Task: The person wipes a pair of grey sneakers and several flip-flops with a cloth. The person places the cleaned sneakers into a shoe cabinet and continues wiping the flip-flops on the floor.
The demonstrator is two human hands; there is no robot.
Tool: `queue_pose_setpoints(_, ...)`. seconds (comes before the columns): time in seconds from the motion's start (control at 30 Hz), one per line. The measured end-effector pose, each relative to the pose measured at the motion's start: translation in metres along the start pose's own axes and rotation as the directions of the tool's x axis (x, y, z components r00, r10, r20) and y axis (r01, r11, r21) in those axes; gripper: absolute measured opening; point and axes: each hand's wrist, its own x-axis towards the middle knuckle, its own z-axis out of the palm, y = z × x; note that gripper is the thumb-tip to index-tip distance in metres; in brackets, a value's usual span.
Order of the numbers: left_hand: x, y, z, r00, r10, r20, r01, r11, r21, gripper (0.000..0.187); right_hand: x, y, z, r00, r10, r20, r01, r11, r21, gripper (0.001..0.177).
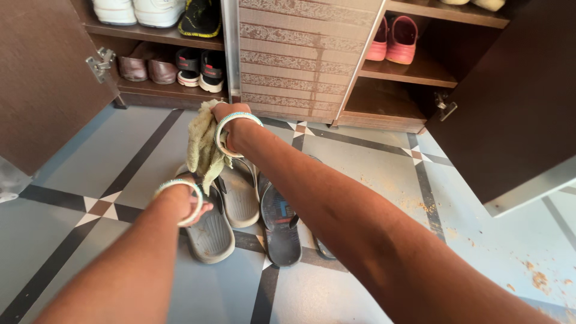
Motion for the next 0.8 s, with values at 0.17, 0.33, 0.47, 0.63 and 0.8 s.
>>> queue_pose_setpoints(0.17, 0.053, -0.017, 0.028, 0.991, 0.104, -0.086, -0.13, 0.553, -0.823, 0.036, 0.011, 0.006, 0.003, 0.998, 0.043, 0.035, -0.045, 0.998, 0.039, 0.032)
queue_pose_setpoints(0.33, 0.069, -0.006, 0.053, 0.98, 0.102, -0.171, -0.195, 0.337, -0.921, 0.038, 0.019, 0.013, -0.008, 0.996, 0.061, 0.057, -0.06, 0.998, -0.015, 0.031)
queue_pose_setpoints(0.47, 0.051, -0.007, 0.03, 0.958, 0.108, -0.266, -0.285, 0.251, -0.925, 0.04, 0.029, 0.011, -0.026, 0.989, 0.092, 0.112, -0.092, 0.996, -0.004, 0.029)
queue_pose_setpoints(0.63, 0.003, 0.009, -0.016, 0.913, 0.165, -0.373, -0.397, 0.155, -0.905, 0.045, 0.039, -0.012, -0.043, 0.985, 0.085, 0.151, -0.101, 0.99, 0.099, 0.026)
queue_pose_setpoints(0.8, -0.059, 0.066, -0.047, 0.856, 0.315, -0.411, -0.445, 0.043, -0.895, 0.051, 0.02, -0.046, -0.034, 0.978, -0.002, 0.208, -0.046, 0.974, 0.222, 0.025)
